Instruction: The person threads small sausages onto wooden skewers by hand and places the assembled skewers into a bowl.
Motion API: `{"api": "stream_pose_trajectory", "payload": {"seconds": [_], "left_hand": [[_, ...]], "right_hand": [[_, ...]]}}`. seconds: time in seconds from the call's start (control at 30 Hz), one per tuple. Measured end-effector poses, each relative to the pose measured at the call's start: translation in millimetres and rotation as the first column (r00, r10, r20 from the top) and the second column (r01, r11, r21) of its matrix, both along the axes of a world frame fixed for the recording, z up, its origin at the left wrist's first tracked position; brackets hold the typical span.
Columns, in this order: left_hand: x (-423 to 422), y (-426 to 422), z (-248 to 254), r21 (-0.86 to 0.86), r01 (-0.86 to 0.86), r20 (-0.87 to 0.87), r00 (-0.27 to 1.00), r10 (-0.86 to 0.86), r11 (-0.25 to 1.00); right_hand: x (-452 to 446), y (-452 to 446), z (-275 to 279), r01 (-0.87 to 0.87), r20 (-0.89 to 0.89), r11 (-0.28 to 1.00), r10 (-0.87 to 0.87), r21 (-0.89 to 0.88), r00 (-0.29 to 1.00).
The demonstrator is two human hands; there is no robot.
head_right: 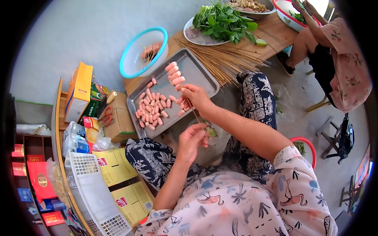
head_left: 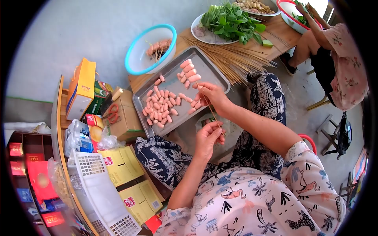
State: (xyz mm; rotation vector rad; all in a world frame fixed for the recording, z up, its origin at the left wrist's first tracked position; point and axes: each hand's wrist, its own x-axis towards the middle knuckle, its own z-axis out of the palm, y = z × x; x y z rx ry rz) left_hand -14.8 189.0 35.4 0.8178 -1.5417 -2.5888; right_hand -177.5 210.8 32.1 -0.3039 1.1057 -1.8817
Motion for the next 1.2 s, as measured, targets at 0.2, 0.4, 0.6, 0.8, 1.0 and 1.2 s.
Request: {"api": "stream_pose_trajectory", "payload": {"seconds": [0.2,0.4,0.6,0.8,1.0,1.2], "left_hand": [[4.6,-47.8,11.9,-0.153,-0.069,0.023,0.997,0.074,0.986],[-4.4,-143.4,28.0,-0.400,-0.081,0.107,0.985,0.134,0.913],[-38.4,-263.3,39.9,-0.552,-0.042,0.183,0.968,0.170,0.833],[-93.8,-355.2,45.5,-0.561,-0.009,0.300,0.930,0.213,0.828],[-154.7,-403.3,36.1,-0.597,0.088,0.414,0.885,0.212,0.797],[-201.4,-439.1,2.0,-0.603,0.111,0.474,0.846,0.243,0.790]], "right_hand": [[8.3,8.5,7.1,0.020,-0.092,0.997,-0.012,0.078,0.996],[4.3,16.6,14.1,-0.096,-0.108,0.990,0.107,0.100,0.988],[4.2,23.2,16.1,-0.149,-0.101,0.986,0.157,0.078,0.982],[4.8,28.0,24.5,-0.223,-0.059,0.974,0.225,0.038,0.973],[1.3,33.5,37.3,-0.309,-0.070,0.948,0.314,0.071,0.947],[-3.4,35.0,44.9,-0.366,-0.042,0.926,0.371,0.098,0.928]]}}
